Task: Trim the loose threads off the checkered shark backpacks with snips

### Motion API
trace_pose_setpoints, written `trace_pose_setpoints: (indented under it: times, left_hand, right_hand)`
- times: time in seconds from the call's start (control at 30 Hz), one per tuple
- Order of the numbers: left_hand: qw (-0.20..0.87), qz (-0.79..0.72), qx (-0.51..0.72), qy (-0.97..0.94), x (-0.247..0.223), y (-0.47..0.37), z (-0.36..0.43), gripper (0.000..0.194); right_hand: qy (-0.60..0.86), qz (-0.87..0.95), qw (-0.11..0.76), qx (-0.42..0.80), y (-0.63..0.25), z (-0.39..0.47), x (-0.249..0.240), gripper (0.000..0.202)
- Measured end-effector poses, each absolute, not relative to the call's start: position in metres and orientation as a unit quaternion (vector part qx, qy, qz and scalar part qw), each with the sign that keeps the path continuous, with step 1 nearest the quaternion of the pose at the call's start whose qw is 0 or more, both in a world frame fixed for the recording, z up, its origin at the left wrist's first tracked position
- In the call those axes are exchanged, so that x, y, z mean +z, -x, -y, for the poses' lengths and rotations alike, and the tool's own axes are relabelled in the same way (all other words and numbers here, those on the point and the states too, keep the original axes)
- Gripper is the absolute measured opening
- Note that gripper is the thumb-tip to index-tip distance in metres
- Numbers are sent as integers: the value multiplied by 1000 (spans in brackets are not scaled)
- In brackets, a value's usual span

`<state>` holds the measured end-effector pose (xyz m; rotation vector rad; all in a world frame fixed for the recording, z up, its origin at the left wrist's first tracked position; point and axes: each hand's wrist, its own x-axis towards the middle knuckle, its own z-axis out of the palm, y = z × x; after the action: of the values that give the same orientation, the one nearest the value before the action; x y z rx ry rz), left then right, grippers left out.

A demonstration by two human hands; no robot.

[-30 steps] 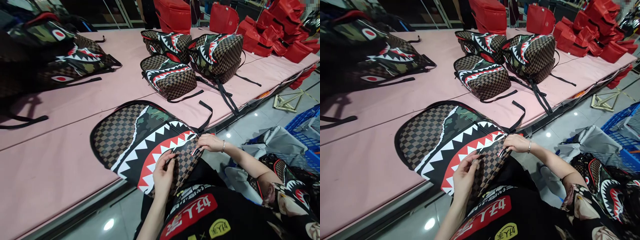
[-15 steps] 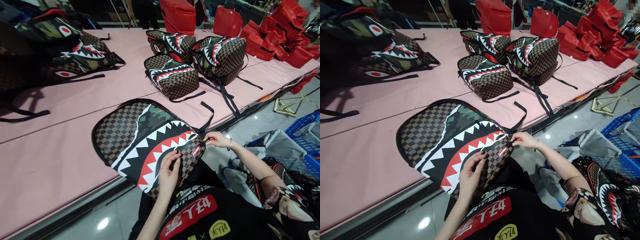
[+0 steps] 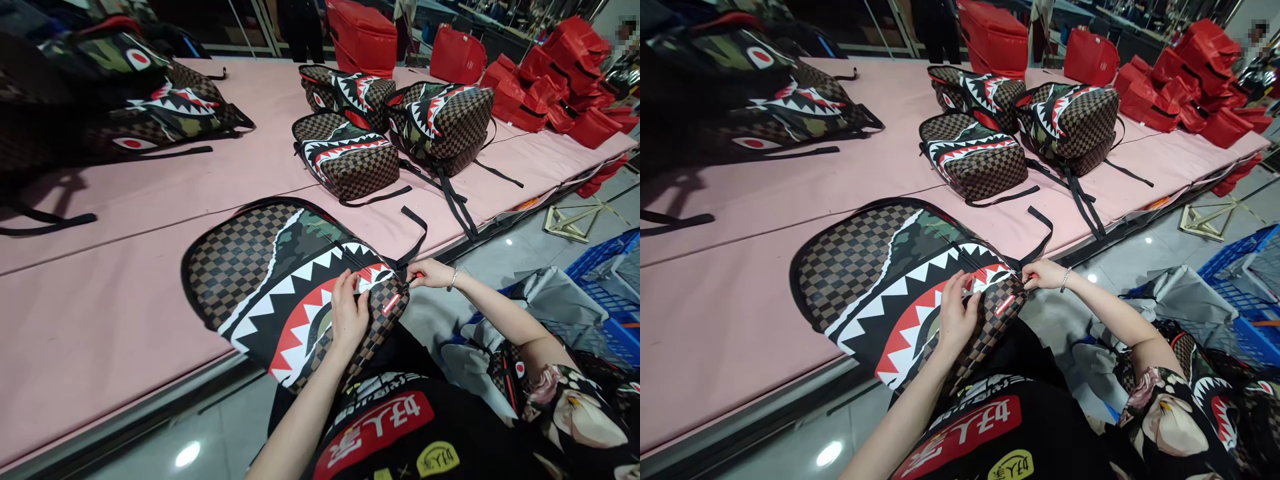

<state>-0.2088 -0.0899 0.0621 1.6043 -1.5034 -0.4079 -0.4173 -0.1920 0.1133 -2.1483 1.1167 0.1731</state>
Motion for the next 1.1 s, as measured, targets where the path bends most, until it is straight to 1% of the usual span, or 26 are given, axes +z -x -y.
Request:
trace_pose_setpoints:
  times: [0.03, 0.1, 0.27, 0.47, 0.53, 0.7, 0.93, 1.1]
  left_hand:
    - [430, 611, -172, -642, 62, 208, 89, 32]
    - [428, 609, -194, -639, 62, 208, 86, 28]
    - [461, 560, -225, -650, 66, 204, 68, 23]
    - [489, 489, -242, -681, 74, 183, 43, 24]
    - [494, 469, -243, -691, 75, 178, 36, 24]
    - [505, 447, -241, -698, 74, 171, 28, 26]
    - [515, 424, -251, -702, 74, 165, 22, 25]
    - [523, 421, -235, -703, 75, 162, 20, 23]
  right_hand:
    - [834, -428, 342, 66, 417, 192, 113, 24]
    - [839, -426, 332, 64, 415, 193, 112, 23]
    - [841, -432, 321, 50, 416, 193, 112, 22]
    - [830, -429, 351, 72, 419, 196, 114, 25]
    - [831, -417, 360, 77, 417, 197, 114, 24]
    - [844, -403, 340, 93, 404, 195, 117, 22]
    - [837, -415, 346, 91, 409, 198, 120, 25]
    - [833, -425, 342, 95, 414, 200, 119, 28]
